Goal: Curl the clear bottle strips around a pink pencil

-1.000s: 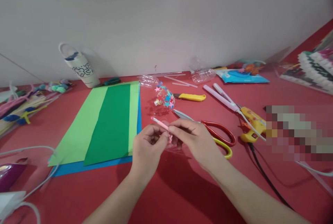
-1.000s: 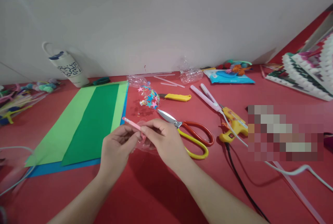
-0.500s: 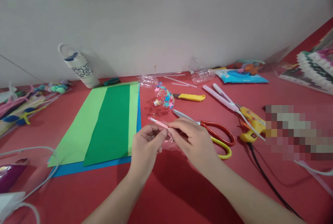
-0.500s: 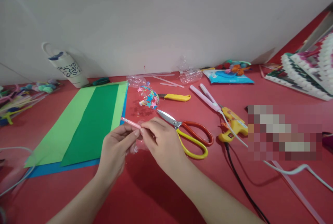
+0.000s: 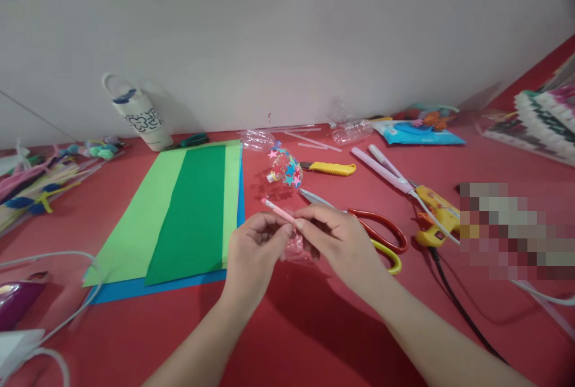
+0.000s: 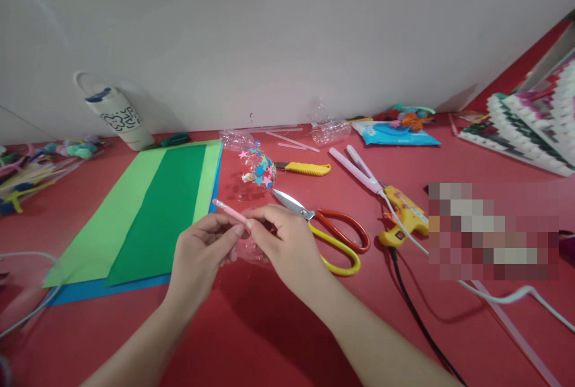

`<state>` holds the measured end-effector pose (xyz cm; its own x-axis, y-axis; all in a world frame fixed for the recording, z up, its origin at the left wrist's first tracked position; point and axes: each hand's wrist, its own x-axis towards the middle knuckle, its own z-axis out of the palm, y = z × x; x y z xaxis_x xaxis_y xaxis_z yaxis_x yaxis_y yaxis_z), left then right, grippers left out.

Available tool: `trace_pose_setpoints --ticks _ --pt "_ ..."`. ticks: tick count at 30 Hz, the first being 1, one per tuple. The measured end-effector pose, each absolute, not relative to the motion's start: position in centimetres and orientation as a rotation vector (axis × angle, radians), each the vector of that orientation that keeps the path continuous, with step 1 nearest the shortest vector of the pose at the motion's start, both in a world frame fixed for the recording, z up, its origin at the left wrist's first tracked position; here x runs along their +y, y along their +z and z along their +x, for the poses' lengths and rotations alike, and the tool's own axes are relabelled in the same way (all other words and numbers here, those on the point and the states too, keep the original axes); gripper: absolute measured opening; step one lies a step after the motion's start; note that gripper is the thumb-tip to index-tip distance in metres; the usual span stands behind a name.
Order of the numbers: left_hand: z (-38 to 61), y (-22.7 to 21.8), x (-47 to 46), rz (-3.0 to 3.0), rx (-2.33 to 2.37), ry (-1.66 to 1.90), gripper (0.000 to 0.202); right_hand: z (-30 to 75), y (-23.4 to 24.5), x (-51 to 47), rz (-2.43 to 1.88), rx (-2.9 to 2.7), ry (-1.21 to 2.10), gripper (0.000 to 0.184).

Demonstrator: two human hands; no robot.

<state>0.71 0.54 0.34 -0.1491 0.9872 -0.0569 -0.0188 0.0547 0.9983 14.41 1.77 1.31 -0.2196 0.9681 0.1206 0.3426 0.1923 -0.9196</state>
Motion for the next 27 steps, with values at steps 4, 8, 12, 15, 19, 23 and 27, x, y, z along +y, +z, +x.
trace_pose_setpoints --ticks 4,8,12,15,19,23,27 --pt "0.5 0.2 0.8 1.000 1.295 1.227 0.013 14.4 1.4 1.9 -1.267 -1.686 1.041 0.016" --pt "0.2 0.0 0.8 0.996 1.230 1.202 0.017 14.4 1.3 2.0 -1.245 -1.681 1.069 0.016" --pt "0.0 0.1 0.8 1.013 1.230 1.171 0.015 14.5 1.3 2.0 -1.234 -1.663 1.105 0.018" --pt "-0.2 0.3 1.0 1.006 1.246 1.098 0.013 14.6 1.3 2.0 -1.239 -1.702 1.039 0.018" --pt "-0.6 0.3 1.5 1.044 1.262 0.988 0.013 14.6 1.4 2.0 -1.229 -1.741 0.997 0.018" --pt "-0.8 0.4 1.7 1.076 1.292 0.950 0.015 14.5 1.8 1.8 -1.195 -1.730 1.034 0.020" --pt "-0.8 0.8 1.6 1.111 1.287 1.001 0.011 14.6 2.0 1.8 -1.201 -1.702 1.069 0.019"
